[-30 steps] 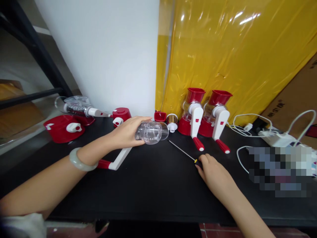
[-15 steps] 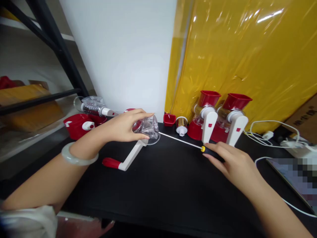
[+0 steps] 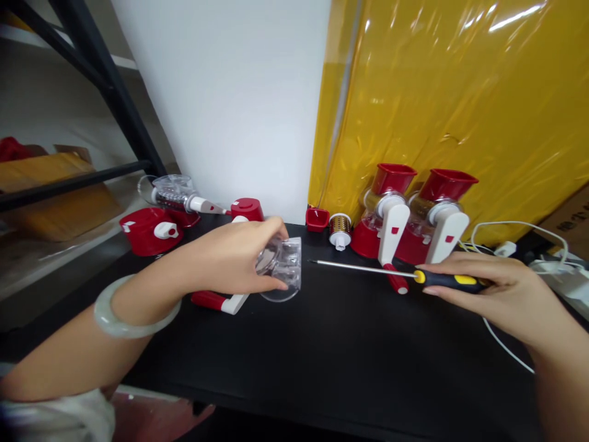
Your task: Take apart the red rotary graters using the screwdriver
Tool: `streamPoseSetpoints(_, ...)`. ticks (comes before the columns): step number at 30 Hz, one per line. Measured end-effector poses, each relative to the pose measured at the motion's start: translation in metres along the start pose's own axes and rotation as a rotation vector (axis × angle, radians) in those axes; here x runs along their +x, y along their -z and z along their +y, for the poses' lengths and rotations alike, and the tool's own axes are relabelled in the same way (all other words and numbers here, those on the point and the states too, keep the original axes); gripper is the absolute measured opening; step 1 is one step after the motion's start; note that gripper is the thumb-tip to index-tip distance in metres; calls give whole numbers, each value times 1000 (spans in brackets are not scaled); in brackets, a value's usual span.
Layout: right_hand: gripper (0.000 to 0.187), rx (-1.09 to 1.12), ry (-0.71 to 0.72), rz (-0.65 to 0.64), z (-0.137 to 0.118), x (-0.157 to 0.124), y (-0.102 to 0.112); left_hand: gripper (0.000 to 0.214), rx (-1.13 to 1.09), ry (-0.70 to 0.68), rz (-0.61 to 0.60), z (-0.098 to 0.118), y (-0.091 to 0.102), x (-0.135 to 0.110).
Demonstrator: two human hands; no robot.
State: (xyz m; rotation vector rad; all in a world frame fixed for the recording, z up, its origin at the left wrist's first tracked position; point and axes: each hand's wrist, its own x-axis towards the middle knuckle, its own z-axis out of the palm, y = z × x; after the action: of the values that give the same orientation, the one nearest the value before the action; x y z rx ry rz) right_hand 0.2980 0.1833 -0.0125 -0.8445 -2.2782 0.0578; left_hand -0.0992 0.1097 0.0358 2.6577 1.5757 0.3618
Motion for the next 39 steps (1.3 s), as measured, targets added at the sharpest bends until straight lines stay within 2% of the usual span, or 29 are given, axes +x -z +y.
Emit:
streamPoseSetpoints(3,26,45,-197,-85,12,-12,2,52,9,-73,-27,3,-12,5)
streamPoseSetpoints(7,33,104,-291,-183,17,-14,-8,50,18,-91,-14,-3,-26,13)
streamPoseSetpoints(11,33,134,-296,-223,7,4,-18,52,15,-37,-39,-14,-29,18)
streamPoseSetpoints(16,27,219,-256,-275,0,29,-26,56,18,40,-92,-35,-19,18)
streamPoseSetpoints(22,32,154,-237,-146,9,35,-41,58,3,80,-105,-54,-8,14)
streamPoseSetpoints(25,32,159,-207,-115,8,32,-44,58,-57,48,-71,-49,-7,15)
streamPoseSetpoints(30,29,209,-185,-220,10,26,-39,58,-124,-15,37,-30,-11,18)
streamPoseSetpoints(35,25,189,-196,-179,23,19,-27,58,-163,-100,104,-17,-22,22)
streamPoseSetpoints(39,25,218,-283,-143,25,15,-17,59,-172,-107,157,-14,-36,25)
